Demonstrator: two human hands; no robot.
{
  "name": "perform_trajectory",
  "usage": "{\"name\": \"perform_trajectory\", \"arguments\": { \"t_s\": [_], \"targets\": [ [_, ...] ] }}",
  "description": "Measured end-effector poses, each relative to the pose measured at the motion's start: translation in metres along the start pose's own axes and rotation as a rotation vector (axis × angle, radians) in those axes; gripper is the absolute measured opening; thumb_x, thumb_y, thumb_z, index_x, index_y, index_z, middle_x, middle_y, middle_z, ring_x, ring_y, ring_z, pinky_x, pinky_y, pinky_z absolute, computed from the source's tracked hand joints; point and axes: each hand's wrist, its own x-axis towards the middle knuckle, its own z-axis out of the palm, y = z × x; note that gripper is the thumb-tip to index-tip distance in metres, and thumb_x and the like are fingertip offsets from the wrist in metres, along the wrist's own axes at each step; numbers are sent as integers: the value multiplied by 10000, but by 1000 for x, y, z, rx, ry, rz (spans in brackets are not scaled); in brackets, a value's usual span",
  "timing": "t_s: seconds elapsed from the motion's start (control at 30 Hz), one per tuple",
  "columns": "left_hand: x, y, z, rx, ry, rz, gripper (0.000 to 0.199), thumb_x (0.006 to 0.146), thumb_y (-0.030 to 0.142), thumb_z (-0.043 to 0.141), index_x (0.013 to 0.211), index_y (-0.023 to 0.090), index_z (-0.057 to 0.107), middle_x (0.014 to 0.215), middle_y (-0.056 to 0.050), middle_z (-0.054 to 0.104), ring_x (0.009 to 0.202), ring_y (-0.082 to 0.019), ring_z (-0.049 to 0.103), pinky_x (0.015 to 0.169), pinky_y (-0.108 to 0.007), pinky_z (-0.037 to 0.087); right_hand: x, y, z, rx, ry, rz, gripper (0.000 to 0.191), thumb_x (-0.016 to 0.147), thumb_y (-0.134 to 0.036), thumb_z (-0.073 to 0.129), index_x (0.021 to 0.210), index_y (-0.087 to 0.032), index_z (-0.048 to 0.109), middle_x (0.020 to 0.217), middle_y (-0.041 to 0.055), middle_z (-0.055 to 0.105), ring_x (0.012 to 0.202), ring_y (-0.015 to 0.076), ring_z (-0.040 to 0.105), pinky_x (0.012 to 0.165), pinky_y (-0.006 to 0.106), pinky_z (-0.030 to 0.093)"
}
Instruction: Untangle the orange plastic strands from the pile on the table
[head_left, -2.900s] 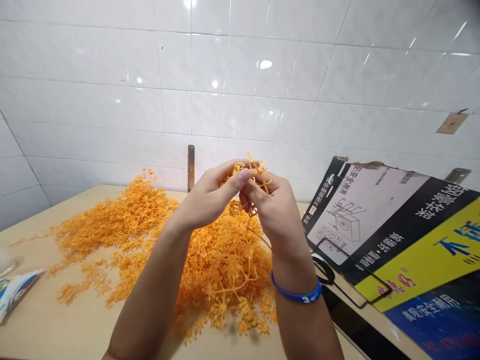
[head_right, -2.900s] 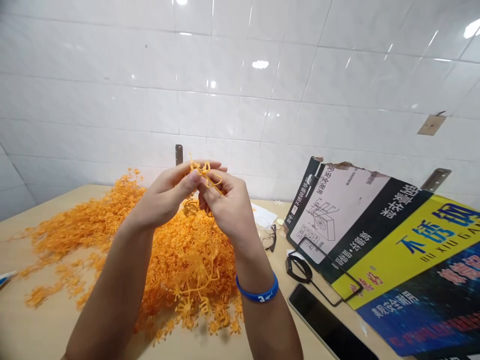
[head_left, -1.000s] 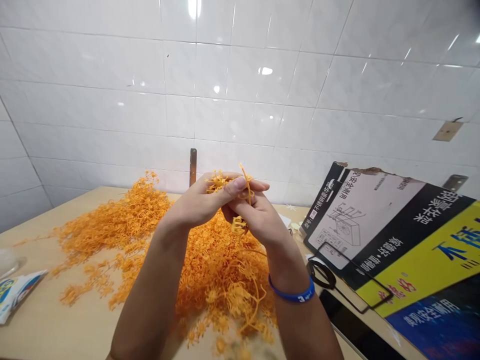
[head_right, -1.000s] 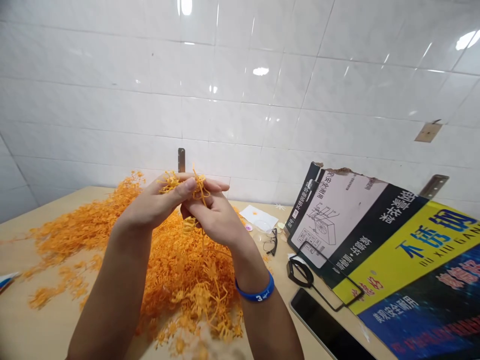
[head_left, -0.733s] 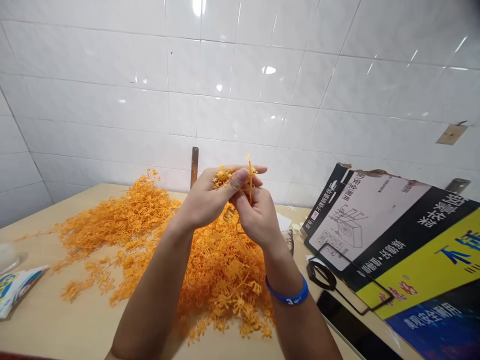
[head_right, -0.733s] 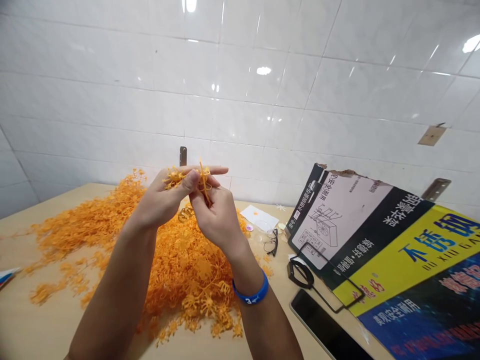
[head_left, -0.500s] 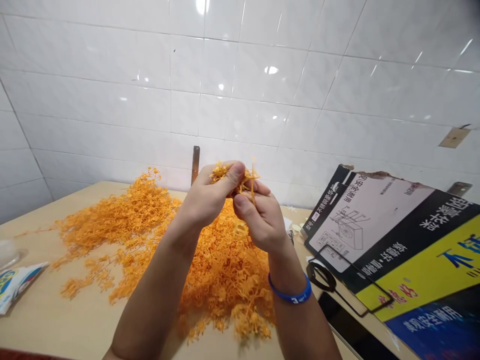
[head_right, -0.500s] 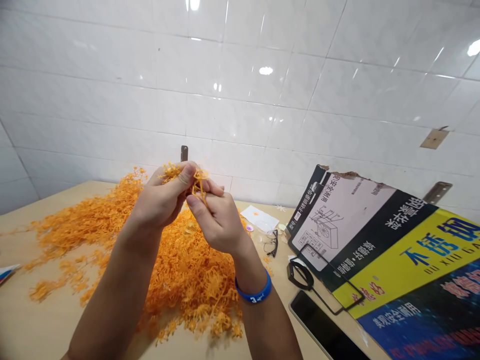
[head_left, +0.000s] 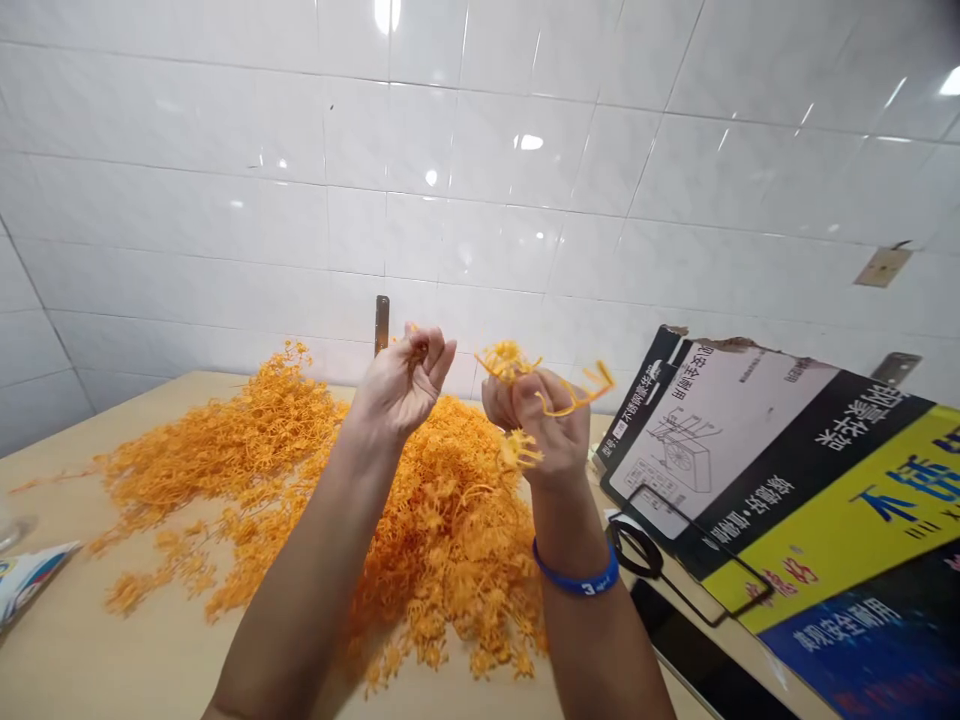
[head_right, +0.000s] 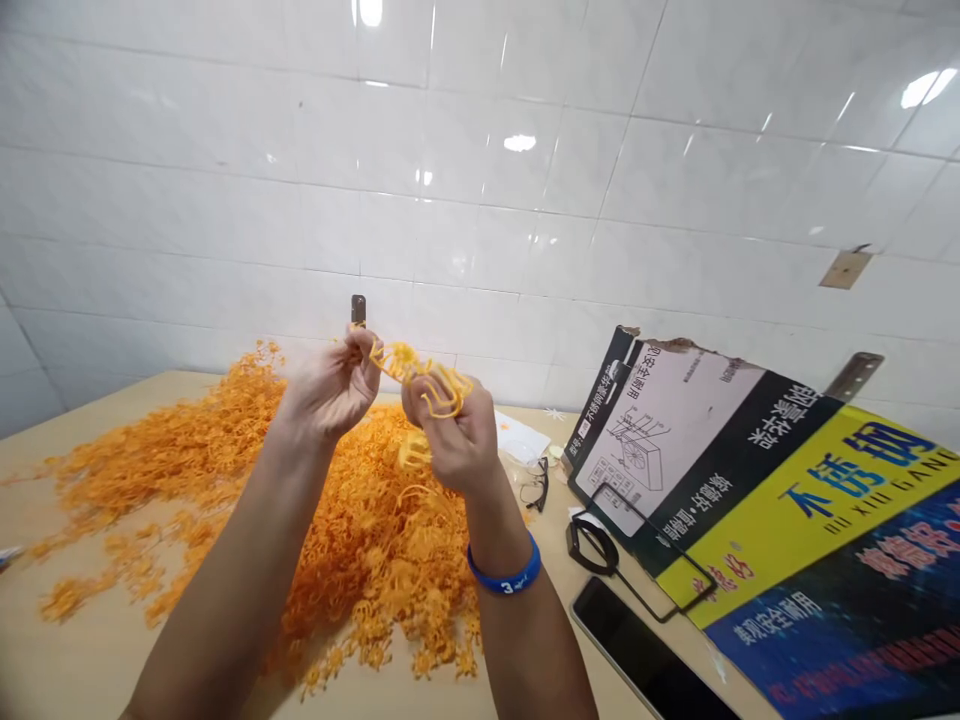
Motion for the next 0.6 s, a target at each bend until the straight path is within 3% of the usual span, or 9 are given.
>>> {"name": "perform_trajectory", "arguments": {
  "t_s": [0.07, 0.17, 0.3, 0.37, 0.43, 0.53, 0.6],
  "targets": [
    [3, 2, -3, 164, -7, 129, 335, 987, 190, 371, 656, 172, 421, 506, 74, 423, 392, -23, 441, 486, -127, 450, 1, 0, -2, 17, 25, 40, 407, 962, -373, 507, 612, -204, 383, 567, -43, 326, 487, 90, 294, 489, 278, 254],
    [9, 1, -13, 627, 27, 311, 383, 942, 307, 448, 586, 188, 368, 469, 91, 277, 359, -43, 263, 408, -167, 337, 5, 3, -6, -4, 3, 205, 391, 951, -398, 514, 622, -193, 464, 601, -24, 405, 514, 94, 350, 483, 268, 269],
    [21, 1, -32, 1433, 142, 498, 360, 897, 379, 451, 593, 189, 419, 512, 43, 389, 482, -90, 379, 476, -222, 287, 8, 6, -9, 15, 72, 341, 338, 921, -406, 539, 673, -181, 579, 666, -2, 515, 550, 91, 413, 484, 243, 311],
    [29, 2, -42, 1776, 107, 375, 345, 898, 424, 418, 665, 181, 491, 604, 3, 518, 570, -123, 472, 523, -243, 304, 9, 4, -9, 26, 99, 394, 294, 893, -393, 560, 700, -180, 622, 670, -1, 526, 563, 92, 435, 477, 230, 324],
    [36, 1, -53, 1962, 44, 174, 315, 876, 434, 442, 761, 167, 564, 726, -51, 619, 637, -161, 546, 545, -262, 333, 10, 2, -7, 26, 111, 447, 267, 869, -383, 570, 727, -175, 660, 668, 0, 523, 563, 88, 437, 462, 221, 317],
    [49, -1, -69, 2018, -24, -26, 283, 787, 373, 569, 944, 146, 633, 849, -106, 684, 668, -199, 605, 542, -273, 370, 12, -1, -7, -3, 134, 483, 249, 860, -371, 563, 800, -171, 697, 680, -2, 523, 528, 70, 405, 449, 219, 295],
    [56, -3, -79, 2019, -65, -135, 422, 724, 334, 639, 1100, 144, 623, 879, -109, 701, 659, -200, 624, 541, -268, 399, 14, -3, -7, -31, 161, 485, 240, 865, -365, 558, 869, -174, 703, 681, -10, 518, 496, 58, 371, 443, 221, 278]
  ]
}}
